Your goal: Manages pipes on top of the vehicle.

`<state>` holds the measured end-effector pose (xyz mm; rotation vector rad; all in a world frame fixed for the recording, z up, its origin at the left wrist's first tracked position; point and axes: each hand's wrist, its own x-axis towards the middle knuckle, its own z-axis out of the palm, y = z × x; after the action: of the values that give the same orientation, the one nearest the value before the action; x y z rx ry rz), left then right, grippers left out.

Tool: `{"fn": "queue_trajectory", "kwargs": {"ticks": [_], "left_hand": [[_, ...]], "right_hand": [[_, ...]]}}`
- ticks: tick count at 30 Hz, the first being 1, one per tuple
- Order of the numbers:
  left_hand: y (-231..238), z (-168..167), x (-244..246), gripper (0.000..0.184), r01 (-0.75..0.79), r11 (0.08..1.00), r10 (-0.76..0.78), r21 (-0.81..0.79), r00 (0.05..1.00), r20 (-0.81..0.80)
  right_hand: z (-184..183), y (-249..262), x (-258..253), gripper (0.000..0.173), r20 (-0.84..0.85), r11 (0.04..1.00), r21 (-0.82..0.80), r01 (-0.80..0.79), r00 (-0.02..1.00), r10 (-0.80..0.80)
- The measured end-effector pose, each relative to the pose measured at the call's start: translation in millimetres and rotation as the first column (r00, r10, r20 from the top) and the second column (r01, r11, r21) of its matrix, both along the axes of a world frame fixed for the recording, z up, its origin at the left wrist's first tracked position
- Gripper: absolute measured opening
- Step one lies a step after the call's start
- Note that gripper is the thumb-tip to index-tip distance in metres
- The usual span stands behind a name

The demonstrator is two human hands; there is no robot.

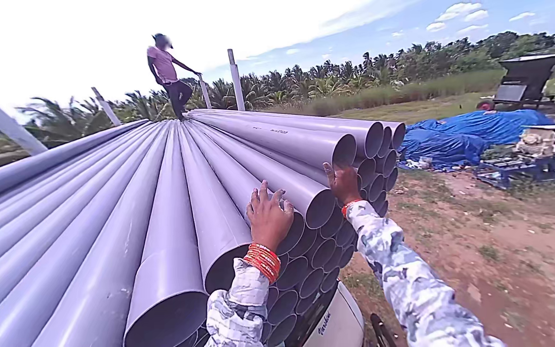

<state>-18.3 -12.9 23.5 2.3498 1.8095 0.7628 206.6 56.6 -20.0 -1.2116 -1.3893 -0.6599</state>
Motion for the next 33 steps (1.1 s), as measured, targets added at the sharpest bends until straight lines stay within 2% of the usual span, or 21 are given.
{"fn": "queue_trajectory", "kwargs": {"ticks": [13,22,25,27,29,33], "left_hand": [[3,-4,0,0.042,0.015,0.999,-0.016,0.037,1.0,0.018],[5,-8,1,0.041,0.034,0.996,-0.036,0.083,0.999,0.021],[6,-7,2,0.046,0.024,0.997,-0.028,0.073,0.999,0.045],[8,-11,1,0.057,0.021,0.991,-0.032,0.13,0.996,0.08],[12,-19,0,0.07,0.009,0.966,-0.045,0.258,0.99,0.134],[16,-29,3,0.083,-0.049,0.884,-0.078,0.465,0.965,0.25]], "right_hand": [[-1,0,1,0.053,0.007,1.0,-0.018,0.018,1.0,-0.018],[0,-4,1,0.043,0.0,0.999,-0.037,0.016,1.0,-0.016],[-1,-7,0,0.04,-0.026,0.997,-0.078,-0.007,1.0,0.005],[-6,-15,0,0.037,-0.064,0.99,-0.13,-0.054,0.997,0.046],[-19,-29,1,0.035,-0.11,0.986,-0.139,-0.095,0.991,0.08],[-64,-93,6,0.044,-0.385,0.995,0.023,-0.092,0.918,0.094]]}}
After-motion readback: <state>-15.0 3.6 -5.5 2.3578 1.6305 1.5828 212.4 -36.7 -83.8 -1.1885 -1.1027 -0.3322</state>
